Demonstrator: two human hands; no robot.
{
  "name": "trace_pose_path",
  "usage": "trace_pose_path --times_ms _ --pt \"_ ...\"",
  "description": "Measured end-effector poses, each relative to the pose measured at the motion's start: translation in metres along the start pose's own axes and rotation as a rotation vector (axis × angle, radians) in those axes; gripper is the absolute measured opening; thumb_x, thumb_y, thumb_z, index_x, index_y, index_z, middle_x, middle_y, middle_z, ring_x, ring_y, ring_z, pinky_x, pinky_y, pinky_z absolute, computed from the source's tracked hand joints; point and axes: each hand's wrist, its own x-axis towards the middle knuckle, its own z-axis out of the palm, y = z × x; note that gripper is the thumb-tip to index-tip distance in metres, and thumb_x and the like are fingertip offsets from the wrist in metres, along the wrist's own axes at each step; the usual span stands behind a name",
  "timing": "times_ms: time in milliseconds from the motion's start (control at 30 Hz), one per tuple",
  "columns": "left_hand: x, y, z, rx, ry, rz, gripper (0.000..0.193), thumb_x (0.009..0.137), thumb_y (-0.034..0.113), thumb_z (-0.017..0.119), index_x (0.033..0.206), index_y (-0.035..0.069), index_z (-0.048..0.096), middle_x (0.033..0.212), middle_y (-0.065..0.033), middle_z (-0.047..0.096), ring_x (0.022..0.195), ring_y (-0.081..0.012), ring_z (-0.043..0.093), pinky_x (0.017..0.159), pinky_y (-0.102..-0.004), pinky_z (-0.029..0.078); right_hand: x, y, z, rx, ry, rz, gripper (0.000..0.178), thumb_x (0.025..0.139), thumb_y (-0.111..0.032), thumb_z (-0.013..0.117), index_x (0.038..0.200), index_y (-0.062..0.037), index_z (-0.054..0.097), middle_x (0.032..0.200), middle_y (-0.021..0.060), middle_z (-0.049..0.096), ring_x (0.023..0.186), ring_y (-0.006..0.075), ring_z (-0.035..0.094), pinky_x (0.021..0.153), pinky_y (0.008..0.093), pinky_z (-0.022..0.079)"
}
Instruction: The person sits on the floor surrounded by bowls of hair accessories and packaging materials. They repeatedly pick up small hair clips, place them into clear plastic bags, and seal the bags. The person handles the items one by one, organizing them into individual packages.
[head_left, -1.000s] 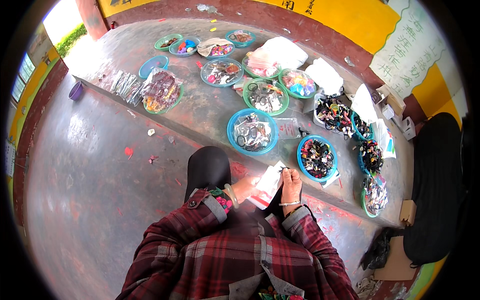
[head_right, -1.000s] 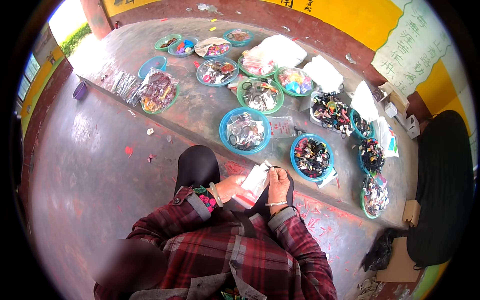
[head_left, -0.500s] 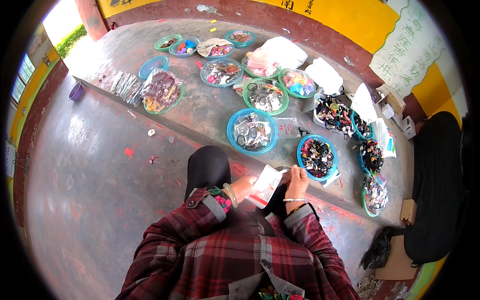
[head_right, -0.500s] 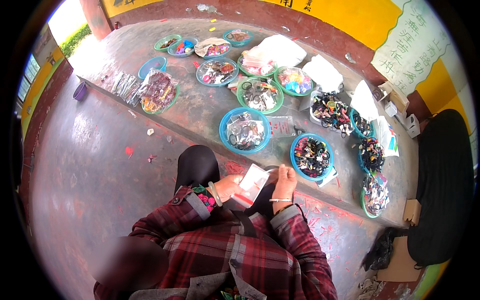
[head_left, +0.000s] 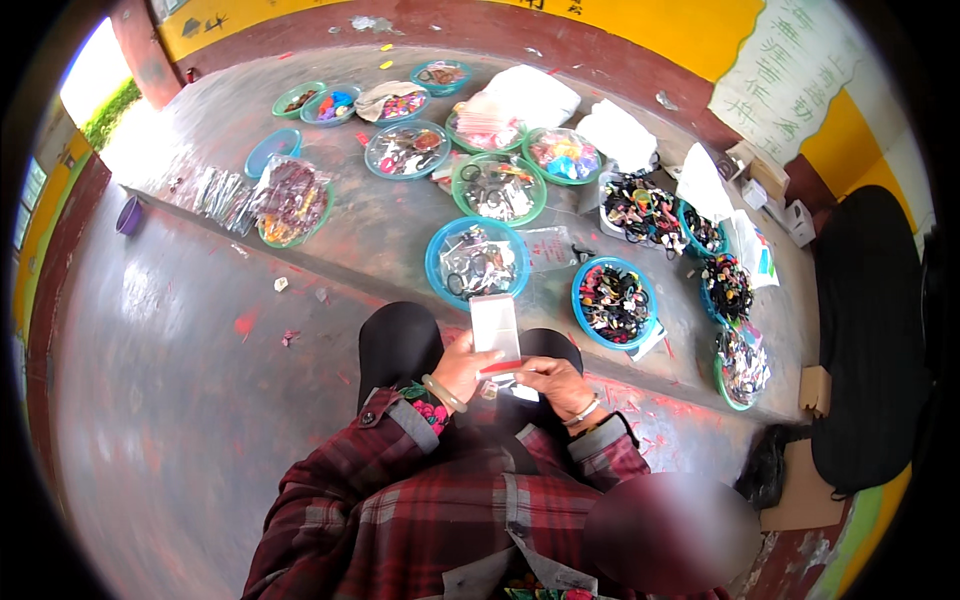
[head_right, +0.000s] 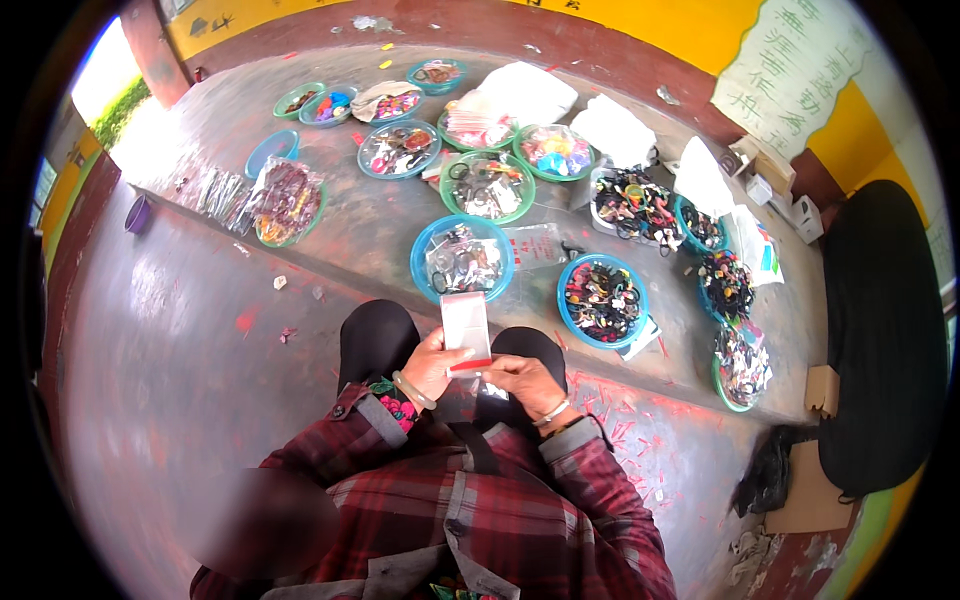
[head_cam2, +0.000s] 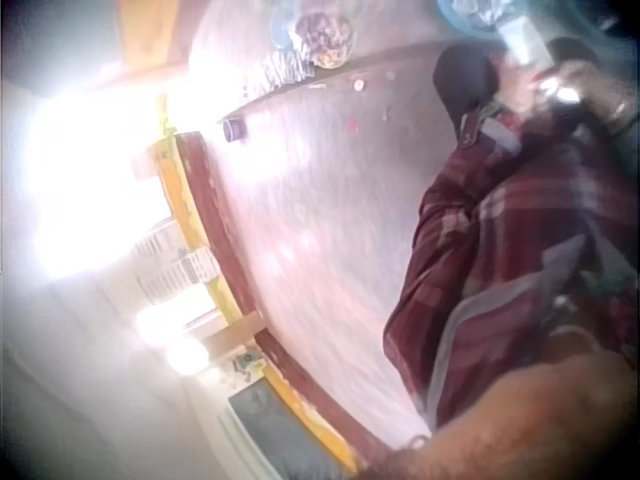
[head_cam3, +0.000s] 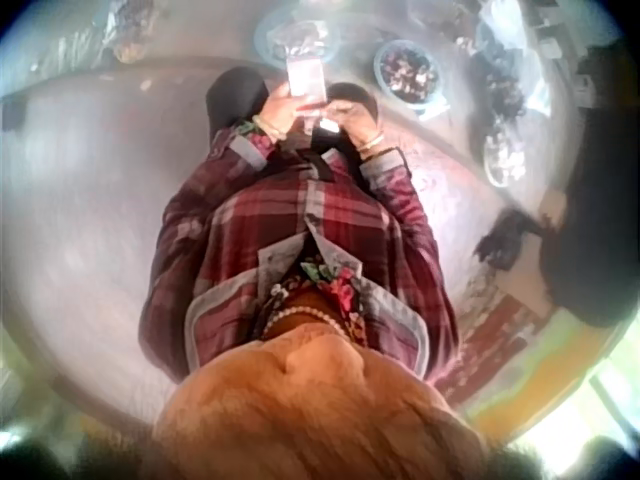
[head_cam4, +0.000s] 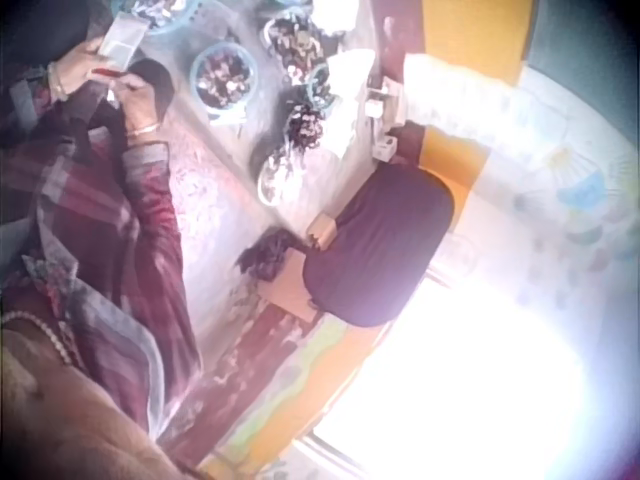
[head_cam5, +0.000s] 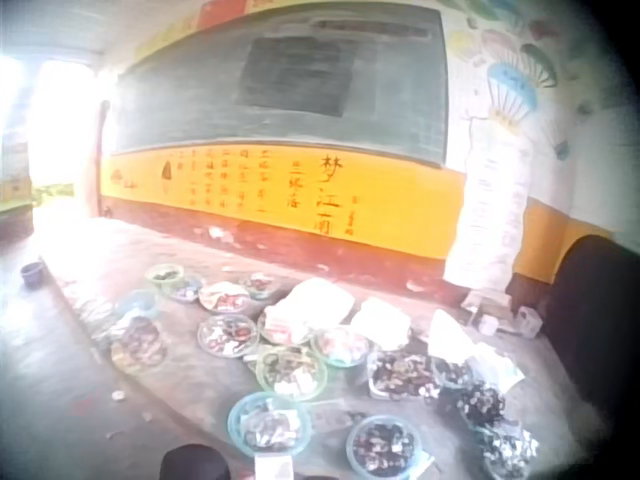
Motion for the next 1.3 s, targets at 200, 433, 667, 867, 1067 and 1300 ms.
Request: trace_pose_path --times_ms 200,433,667,867,1067,1300 --pt "0.002 -0.009 -0.002 0.055 -0.064 -0.004 0.032 0.085 0.010 0.055 0.115 0.001 0.046 0.106 -0.0067 0.055 0.096 -0.0151 0.054 0.078 -0.0293 0.045 0.016 0.011 0.002 0.070 0.212 -0.149 0.005 0.078 -0.005 0.063 0.076 -0.0007 0.062 0.068 -0.0020 0.058 0.060 0.0045 0.047 0.056 0.0179 0.036" --pt "0.000 -0.003 -0.010 0.146 0.135 -0.123 0.025 0.086 0.014 0.055 0.109 0.006 0.053 0.103 -0.0027 0.056 0.088 -0.0091 0.052 0.072 -0.0260 0.043 0.062 0.041 -0.094 0.143 0.541 -0.174 0.008 0.076 -0.006 0.064 0.069 -0.0044 0.061 0.064 -0.0014 0.057 0.053 0.0062 0.046 0.051 0.0201 0.037" --pt "-0.002 0.000 -0.011 0.144 0.132 -0.191 0.023 0.084 0.014 0.056 0.105 0.006 0.055 0.102 -0.0035 0.058 0.094 -0.0122 0.054 0.070 -0.0263 0.044 0.105 0.082 -0.137 -0.059 0.691 0.054 0.015 0.076 -0.017 0.067 0.073 -0.0046 0.059 0.062 -0.0010 0.053 0.049 0.0083 0.045 0.048 0.0199 0.038" --pt "-0.001 -0.002 -0.012 0.153 0.133 -0.205 0.020 0.086 0.015 0.053 0.104 0.007 0.057 0.102 -0.0041 0.060 0.096 -0.0135 0.055 0.071 -0.0260 0.044 0.108 0.083 -0.142 -0.248 0.785 0.094 0.019 0.075 -0.023 0.067 0.072 -0.0043 0.063 0.062 -0.0023 0.057 0.051 0.0067 0.049 0.042 0.0226 0.034" --pt "0.001 -0.005 -0.009 0.153 0.129 -0.209 0.019 0.087 0.015 0.052 0.102 0.006 0.057 0.103 -0.0063 0.060 0.096 -0.0152 0.056 0.071 -0.0257 0.044 0.053 0.010 -0.094 0.419 0.724 -0.167 0.014 0.081 -0.018 0.062 0.074 -0.0076 0.056 0.067 0.0035 0.059 0.057 0.0145 0.059 0.040 0.0211 0.034" --pt "0.002 -0.005 -0.002 0.254 -0.001 -0.176 0.025 0.084 0.010 0.056 0.109 0.004 0.054 0.106 -0.0064 0.059 0.095 -0.0141 0.056 0.071 -0.0231 0.044 0.037 -0.016 -0.045 0.738 0.467 -0.117 0.013 0.087 -0.016 0.053 0.081 -0.0044 0.055 0.070 0.0066 0.059 0.063 0.0174 0.060 0.049 0.0226 0.047"
